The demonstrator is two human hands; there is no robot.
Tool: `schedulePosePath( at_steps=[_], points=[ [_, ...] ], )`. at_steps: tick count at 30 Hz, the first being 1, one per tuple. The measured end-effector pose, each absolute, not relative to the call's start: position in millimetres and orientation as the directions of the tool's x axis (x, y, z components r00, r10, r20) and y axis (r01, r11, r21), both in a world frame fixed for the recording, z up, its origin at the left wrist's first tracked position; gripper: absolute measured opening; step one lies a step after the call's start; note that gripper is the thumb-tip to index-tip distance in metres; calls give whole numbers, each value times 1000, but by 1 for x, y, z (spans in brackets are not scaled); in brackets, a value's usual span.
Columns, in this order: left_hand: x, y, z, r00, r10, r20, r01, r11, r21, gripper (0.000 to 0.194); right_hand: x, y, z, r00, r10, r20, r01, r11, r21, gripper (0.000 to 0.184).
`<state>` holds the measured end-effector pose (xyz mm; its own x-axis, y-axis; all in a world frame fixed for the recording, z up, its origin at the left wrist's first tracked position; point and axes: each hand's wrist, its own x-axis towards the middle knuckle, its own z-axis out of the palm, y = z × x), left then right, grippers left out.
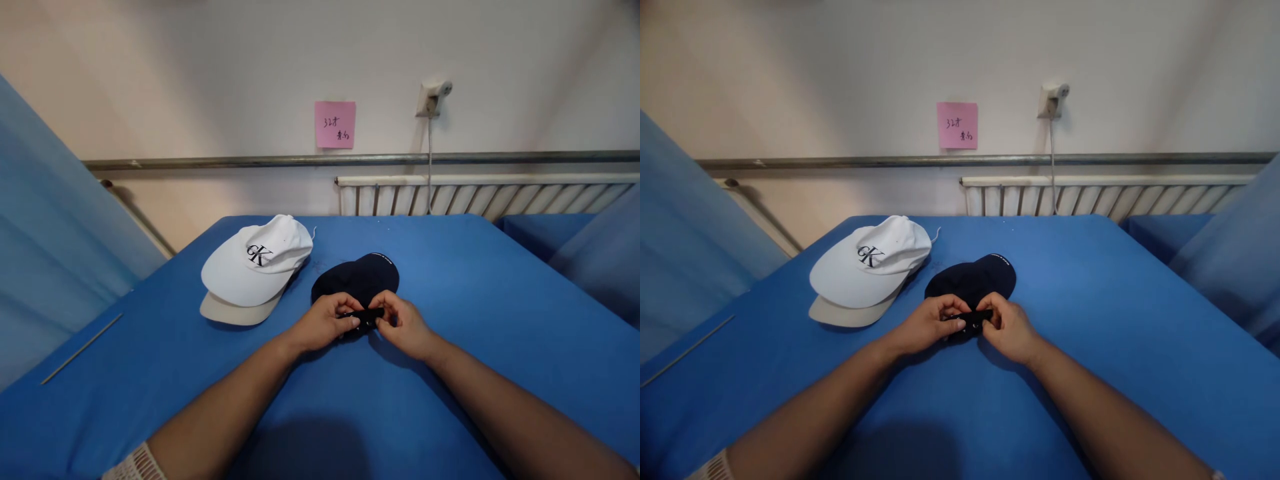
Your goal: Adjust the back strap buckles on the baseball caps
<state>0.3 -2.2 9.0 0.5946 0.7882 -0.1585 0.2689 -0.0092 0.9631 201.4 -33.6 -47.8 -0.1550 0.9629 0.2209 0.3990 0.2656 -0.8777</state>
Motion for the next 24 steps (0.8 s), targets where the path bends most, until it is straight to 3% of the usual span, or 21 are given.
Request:
schedulePosePath(
  at_steps=[7,17,21,24],
  points=[
    [1,-2,9,569,800,-191,321,-2,947,26,203,-33,-49,-159,955,249,455,295,-840,26],
    [-3,2,7,418,889,-186,238,91,967,36,200,-43,-34,-162,779,606,534,586,-610,14],
    [-4,1,13,388,907,-163,188,95,977,34,203,-49,-26,-294,731,616,542,658,-523,14],
    [-4,-1,15,389,905,-170,197,99,975,32,206,-48,-26,-279,784,554,512,610,-605,17]
  ],
)
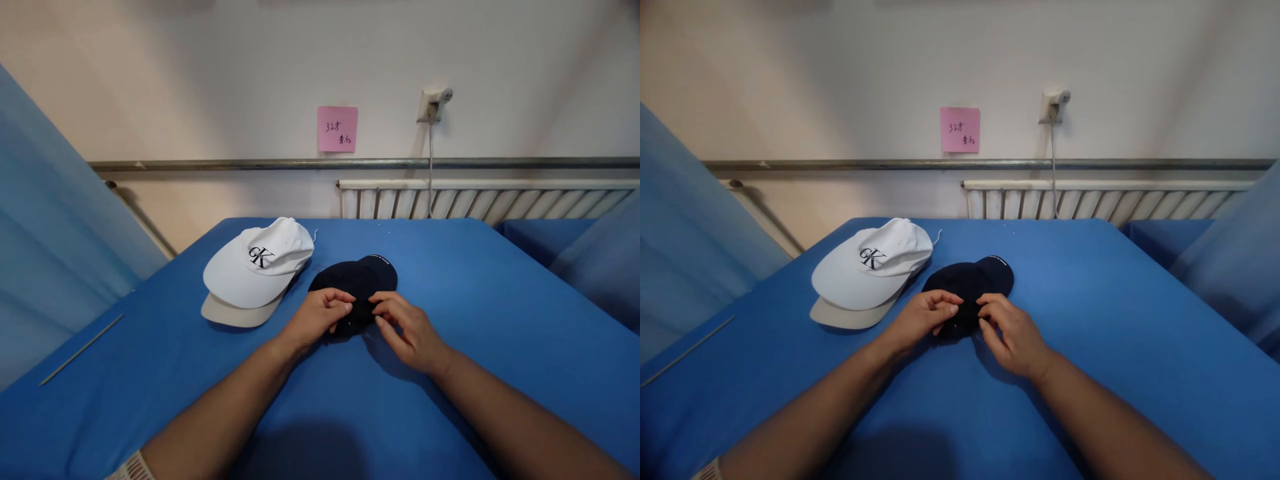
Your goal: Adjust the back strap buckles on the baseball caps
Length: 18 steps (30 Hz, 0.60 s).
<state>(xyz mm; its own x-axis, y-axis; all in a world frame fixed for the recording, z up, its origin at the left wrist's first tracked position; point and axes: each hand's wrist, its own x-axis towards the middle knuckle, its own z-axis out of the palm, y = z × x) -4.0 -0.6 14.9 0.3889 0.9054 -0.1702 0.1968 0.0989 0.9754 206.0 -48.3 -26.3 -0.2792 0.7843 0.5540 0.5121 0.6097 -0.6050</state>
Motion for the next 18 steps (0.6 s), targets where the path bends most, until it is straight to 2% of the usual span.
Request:
schedulePosePath(
  at_steps=[3,6,9,13,18],
  points=[
    [-3,-3,13,439,882,-170,219,79,973,32,207,-45,-32,-231,860,455,491,507,-709,24],
    [-3,-6,11,501,860,-98,265,-44,963,29,207,-41,-36,-299,854,425,471,519,-713,20],
    [-5,-7,11,525,851,14,354,-233,906,21,208,-39,-37,-373,817,440,496,576,-649,13],
    [-7,-8,12,534,830,164,477,-455,752,19,207,-42,-34,-423,798,430,580,602,-548,7],
    [-7,-14,15,609,711,352,410,-662,628,19,203,-42,-34,-434,779,453,662,617,-427,10]
  ],
)
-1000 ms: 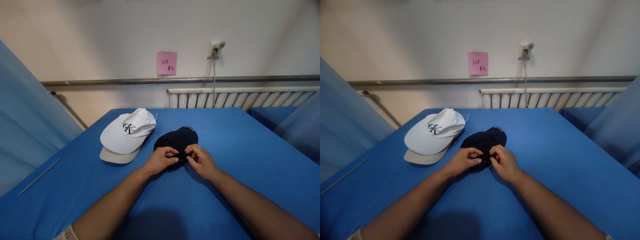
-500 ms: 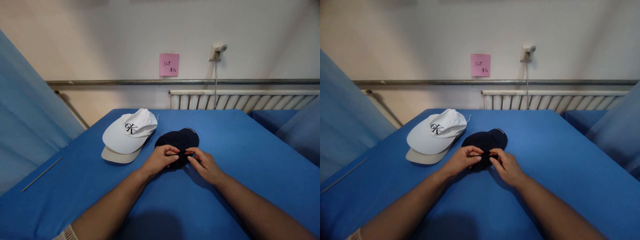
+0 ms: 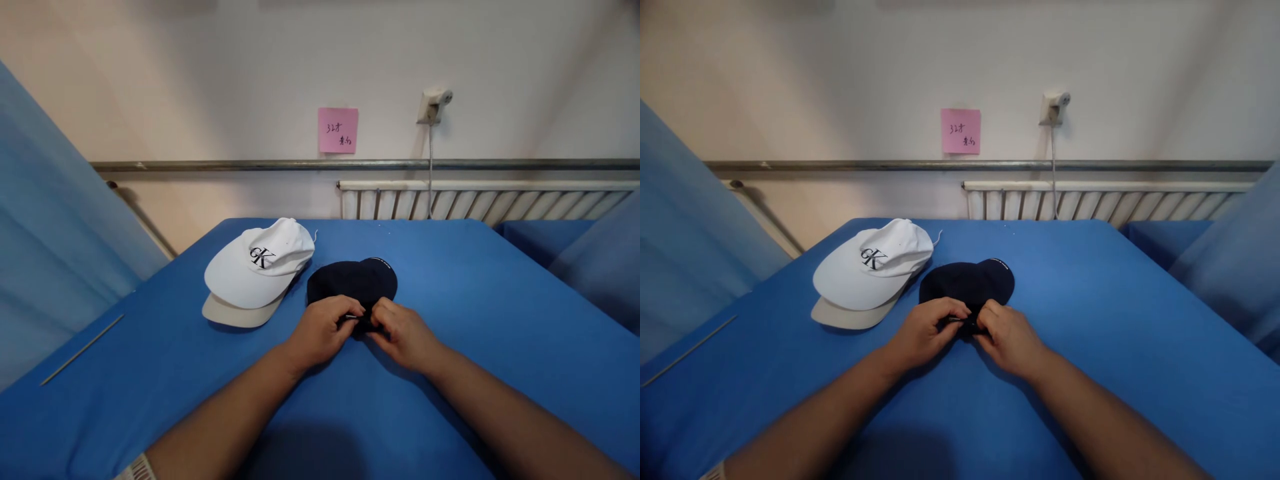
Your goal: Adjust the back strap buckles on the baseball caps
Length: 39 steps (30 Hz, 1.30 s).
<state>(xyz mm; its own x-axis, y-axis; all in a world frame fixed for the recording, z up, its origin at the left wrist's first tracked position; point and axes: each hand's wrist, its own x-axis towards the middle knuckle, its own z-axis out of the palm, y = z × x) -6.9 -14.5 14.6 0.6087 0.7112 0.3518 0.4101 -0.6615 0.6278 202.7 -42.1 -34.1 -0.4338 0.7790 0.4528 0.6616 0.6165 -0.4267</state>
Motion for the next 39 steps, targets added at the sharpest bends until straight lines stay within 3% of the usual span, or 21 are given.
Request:
schedulePosePath(
  at_steps=[7,12,16,20,24,30,35,39],
  points=[
    [-5,-22,16,729,578,366,365,-782,506,22,211,-32,-40,-140,791,596,809,438,-392,22],
    [-4,-20,17,834,515,197,392,-805,445,22,225,-32,-36,-239,903,356,861,367,-353,24],
    [-7,-17,22,839,528,131,415,-777,474,18,233,-37,-30,-314,929,197,839,369,-400,21],
    [-17,-8,30,704,683,193,515,-679,524,18,231,-40,-23,-259,929,264,803,359,-476,18],
    [-28,2,34,639,756,144,655,-632,415,19,220,-44,-23,-355,861,365,680,506,-531,15],
    [-29,7,22,662,749,30,723,-648,238,15,213,-46,-31,-493,830,262,682,556,-475,5],
    [-21,7,8,665,747,19,737,-660,149,24,212,-46,-29,-507,830,232,700,553,-452,13],
    [-14,8,4,646,764,-11,760,-642,100,19,211,-46,-27,-492,846,206,706,526,-475,20]
  ],
)
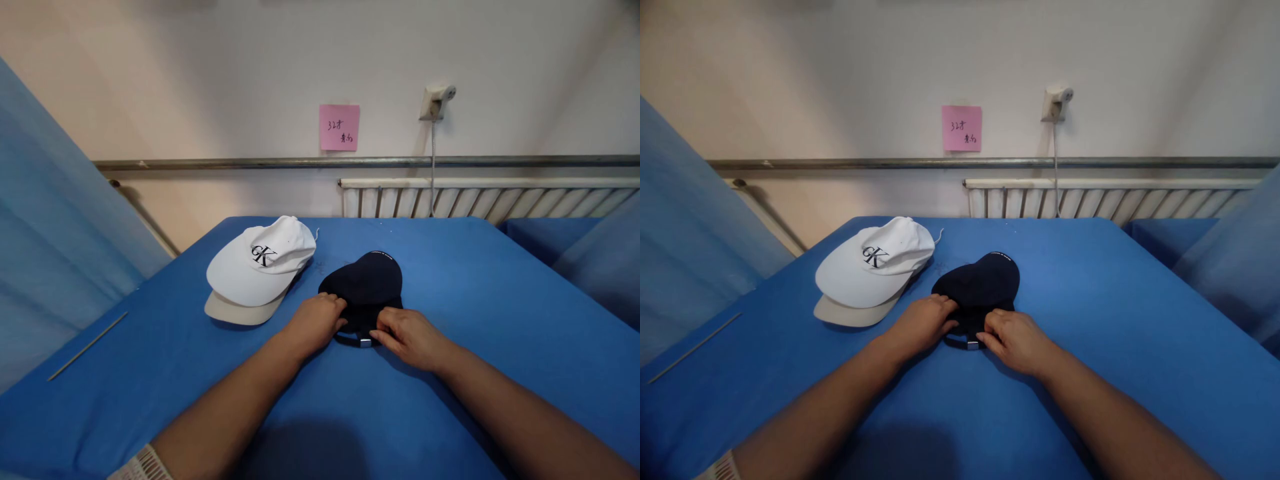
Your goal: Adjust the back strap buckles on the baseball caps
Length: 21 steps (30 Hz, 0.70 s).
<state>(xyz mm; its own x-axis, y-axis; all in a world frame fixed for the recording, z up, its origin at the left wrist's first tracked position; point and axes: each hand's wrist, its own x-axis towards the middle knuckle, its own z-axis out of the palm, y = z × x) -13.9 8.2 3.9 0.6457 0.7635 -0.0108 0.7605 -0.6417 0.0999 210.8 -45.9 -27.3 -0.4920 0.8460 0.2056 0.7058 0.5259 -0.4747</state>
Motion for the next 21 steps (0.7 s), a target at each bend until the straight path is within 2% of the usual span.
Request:
schedulePosePath(
  at_steps=[2,5,10,13,17,21],
  points=[
    [-11,8,3,637,770,-22,769,-634,87,15,210,-46,-28,-482,851,206,710,518,-478,21],
    [-7,7,0,631,775,-3,773,-629,89,18,211,-45,-29,-480,851,213,712,520,-471,23],
    [-8,4,1,639,765,80,749,-642,162,17,210,-45,-32,-453,862,229,725,506,-468,27],
    [-10,-1,8,637,738,222,680,-674,287,17,210,-45,-31,-355,902,245,758,431,-490,30],
    [-8,-10,14,527,712,464,577,-700,420,17,212,-47,-26,-206,936,286,743,340,-577,31],
    [-1,-20,11,528,680,509,483,-733,479,16,212,-50,-23,-171,922,347,662,369,-653,27]
  ],
)
